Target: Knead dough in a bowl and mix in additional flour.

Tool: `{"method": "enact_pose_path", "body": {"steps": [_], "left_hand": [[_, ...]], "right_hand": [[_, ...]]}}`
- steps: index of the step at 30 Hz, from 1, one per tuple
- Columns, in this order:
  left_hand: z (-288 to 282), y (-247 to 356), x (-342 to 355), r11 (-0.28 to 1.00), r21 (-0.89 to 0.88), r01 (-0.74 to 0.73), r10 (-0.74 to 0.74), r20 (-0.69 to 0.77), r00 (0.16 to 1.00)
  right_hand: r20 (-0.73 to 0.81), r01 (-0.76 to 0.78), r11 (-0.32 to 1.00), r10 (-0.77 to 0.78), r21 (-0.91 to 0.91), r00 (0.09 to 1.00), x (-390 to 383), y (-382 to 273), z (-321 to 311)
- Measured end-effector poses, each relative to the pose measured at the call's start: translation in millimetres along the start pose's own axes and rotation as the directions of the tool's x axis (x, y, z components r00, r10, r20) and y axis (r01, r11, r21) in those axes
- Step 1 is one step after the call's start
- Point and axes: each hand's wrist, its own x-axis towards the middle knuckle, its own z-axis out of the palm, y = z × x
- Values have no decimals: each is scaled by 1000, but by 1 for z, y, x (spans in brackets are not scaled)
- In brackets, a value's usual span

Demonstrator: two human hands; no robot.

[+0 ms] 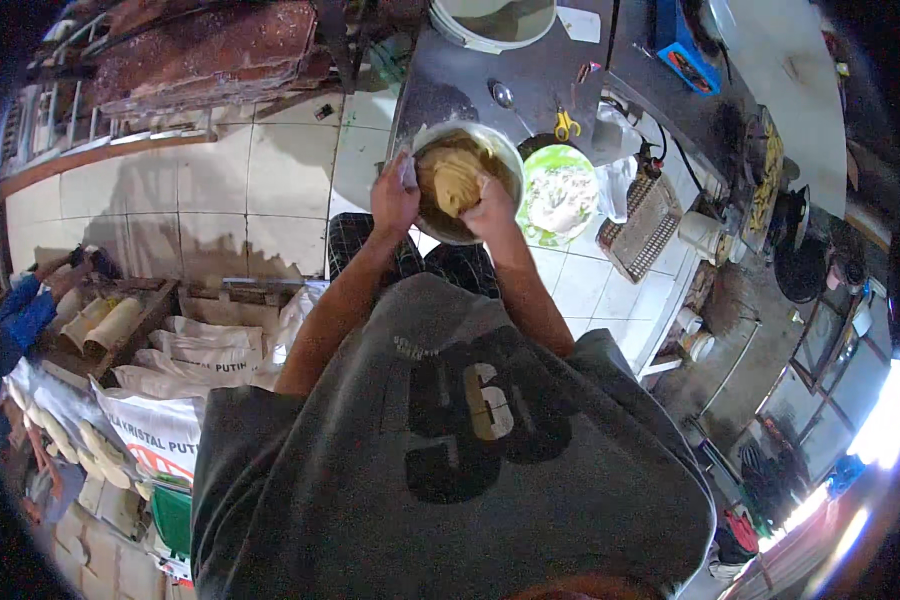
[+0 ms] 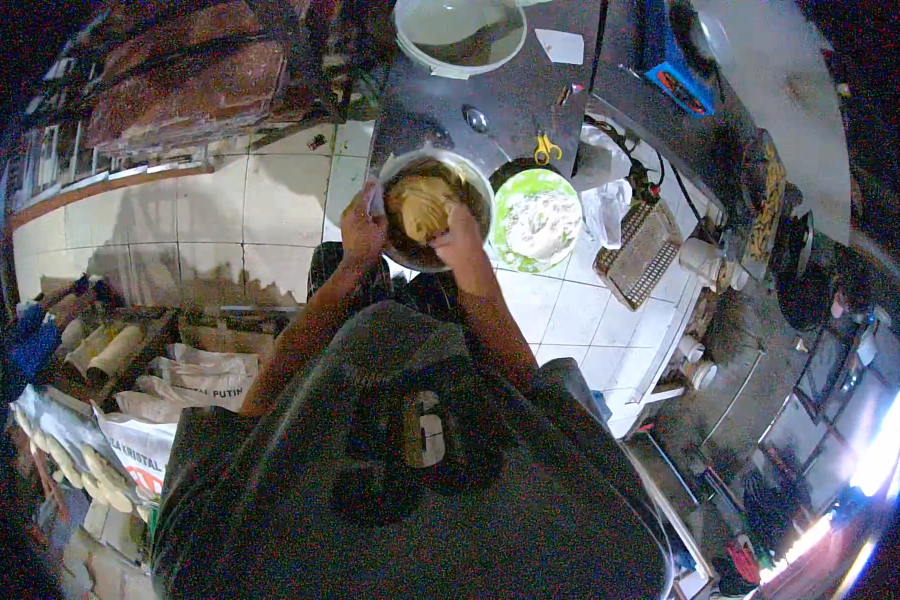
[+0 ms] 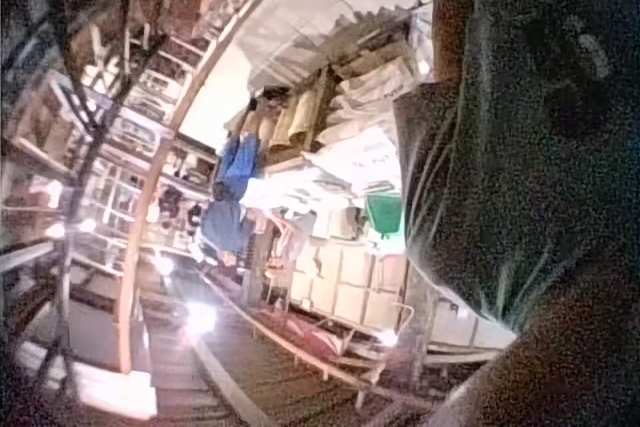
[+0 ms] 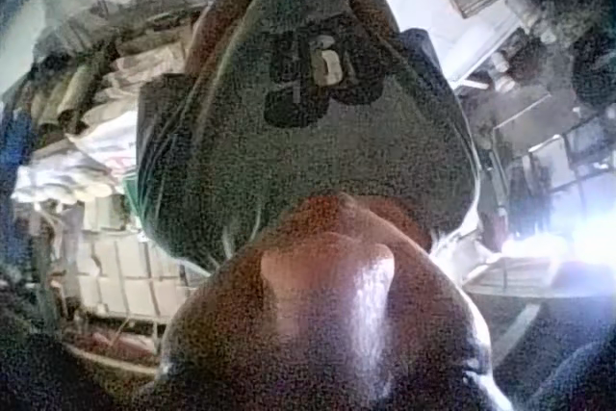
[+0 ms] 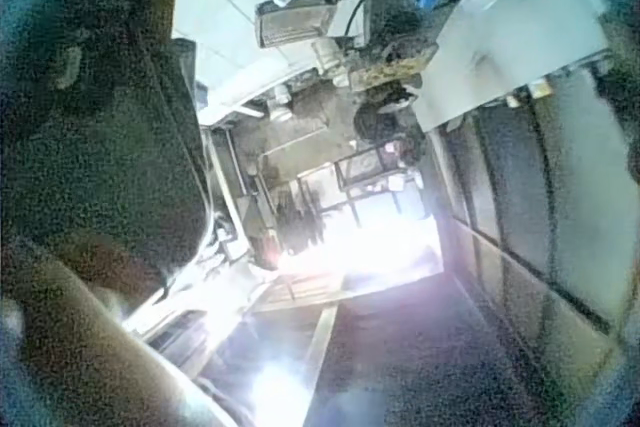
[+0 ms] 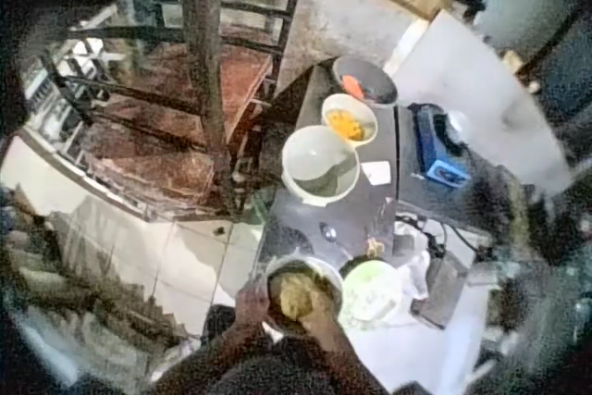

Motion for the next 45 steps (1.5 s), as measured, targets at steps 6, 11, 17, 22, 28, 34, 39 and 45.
{"method": "enact_pose_path", "body": {"steps": [6, 11, 17, 22, 28, 34, 39, 45], "left_hand": [[-2, 8, 2, 995, 90, -32, 29, 38, 999], [11, -2, 6, 969, 130, -212, 230, -148, 962], [6, 1, 2, 978, 172, -121, 132, -56, 990], [0, 9, 2, 975, 177, -133, 144, -50, 988], [10, -13, 1, 987, 24, -162, 163, -63, 985], [28, -17, 1, 992, 121, 16, 0, -132, 991], [23, -12, 5, 989, 10, -149, 149, -133, 980], [9, -16, 11, 965, 105, -239, 240, 6, 971]], "right_hand": [[37, 182, 182, -601, -966, 799, -29, -52, 33], [380, 318, -274, -214, -907, 900, -23, -20, 64], [452, 435, 124, 244, -892, 858, -48, -44, 31], [312, 316, 248, -57, -916, 949, -68, -59, 45], [163, 186, 101, -202, -977, 966, -46, -58, 32], [173, 161, -70, -243, -985, 954, -2, 13, 15], [10, 138, 676, -189, -724, 982, -12, 26, 19], [-32, 53, 326, -251, -944, 967, -21, -41, 15]]}}
